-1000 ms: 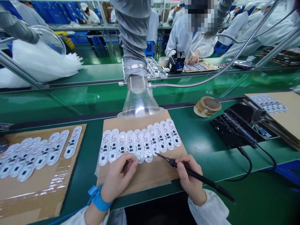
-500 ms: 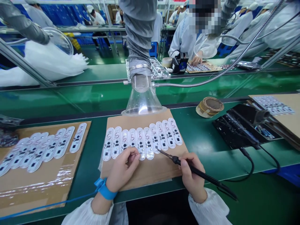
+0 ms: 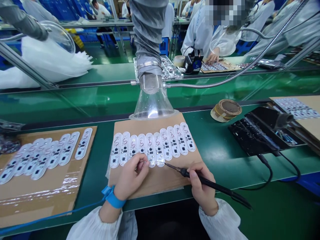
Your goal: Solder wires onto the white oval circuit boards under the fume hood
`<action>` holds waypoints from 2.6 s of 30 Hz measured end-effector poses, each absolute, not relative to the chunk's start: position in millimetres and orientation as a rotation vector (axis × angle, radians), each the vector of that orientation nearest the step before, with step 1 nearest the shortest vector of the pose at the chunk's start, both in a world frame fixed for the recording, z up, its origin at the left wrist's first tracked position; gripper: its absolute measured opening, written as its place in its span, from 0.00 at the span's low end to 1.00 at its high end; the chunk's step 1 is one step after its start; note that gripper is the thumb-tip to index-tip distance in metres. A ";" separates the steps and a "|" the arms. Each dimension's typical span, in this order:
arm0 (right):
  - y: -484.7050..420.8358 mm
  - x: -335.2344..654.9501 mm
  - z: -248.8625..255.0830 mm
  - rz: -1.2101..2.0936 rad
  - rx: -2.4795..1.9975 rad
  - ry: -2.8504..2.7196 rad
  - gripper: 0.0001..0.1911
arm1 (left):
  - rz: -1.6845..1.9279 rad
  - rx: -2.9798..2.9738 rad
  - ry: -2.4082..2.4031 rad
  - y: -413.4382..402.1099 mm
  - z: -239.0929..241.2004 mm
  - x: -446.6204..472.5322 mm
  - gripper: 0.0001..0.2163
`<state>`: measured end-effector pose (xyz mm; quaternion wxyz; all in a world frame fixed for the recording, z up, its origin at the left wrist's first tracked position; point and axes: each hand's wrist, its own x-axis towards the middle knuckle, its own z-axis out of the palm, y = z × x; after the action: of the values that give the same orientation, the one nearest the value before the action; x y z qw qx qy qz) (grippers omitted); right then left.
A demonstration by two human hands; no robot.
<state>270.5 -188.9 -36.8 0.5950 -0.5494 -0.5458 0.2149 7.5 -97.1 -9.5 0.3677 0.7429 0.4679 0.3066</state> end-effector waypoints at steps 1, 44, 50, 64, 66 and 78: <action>-189.2 270.3 -36.7 0.504 -1.273 -1.278 0.11 | 0.787 1.910 1.200 -97.3 -9.8 7.4 0.07; -185.7 271.4 -31.7 0.536 -1.272 -1.409 0.06 | 0.814 2.011 1.137 -96.8 -9.2 8.6 0.07; -183.2 270.2 -27.6 0.524 -1.273 -1.417 0.08 | 0.799 2.020 1.145 -96.5 -7.2 9.3 0.07; -182.7 269.2 -26.6 0.556 -1.274 -1.314 0.12 | 0.823 2.032 1.113 -97.4 -3.1 7.0 0.07; -182.0 265.8 -24.1 0.579 -1.277 -1.274 0.12 | 0.855 2.026 1.103 -98.6 0.3 0.8 0.07; -175.4 241.9 -24.2 0.566 -1.302 -1.278 0.18 | 0.856 2.063 1.166 -95.3 -7.9 -20.6 0.07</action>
<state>241.9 -175.4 -24.2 0.5775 -0.5563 -0.5464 0.2418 -20.6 -95.3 -7.9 0.3059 0.7795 0.4407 0.3235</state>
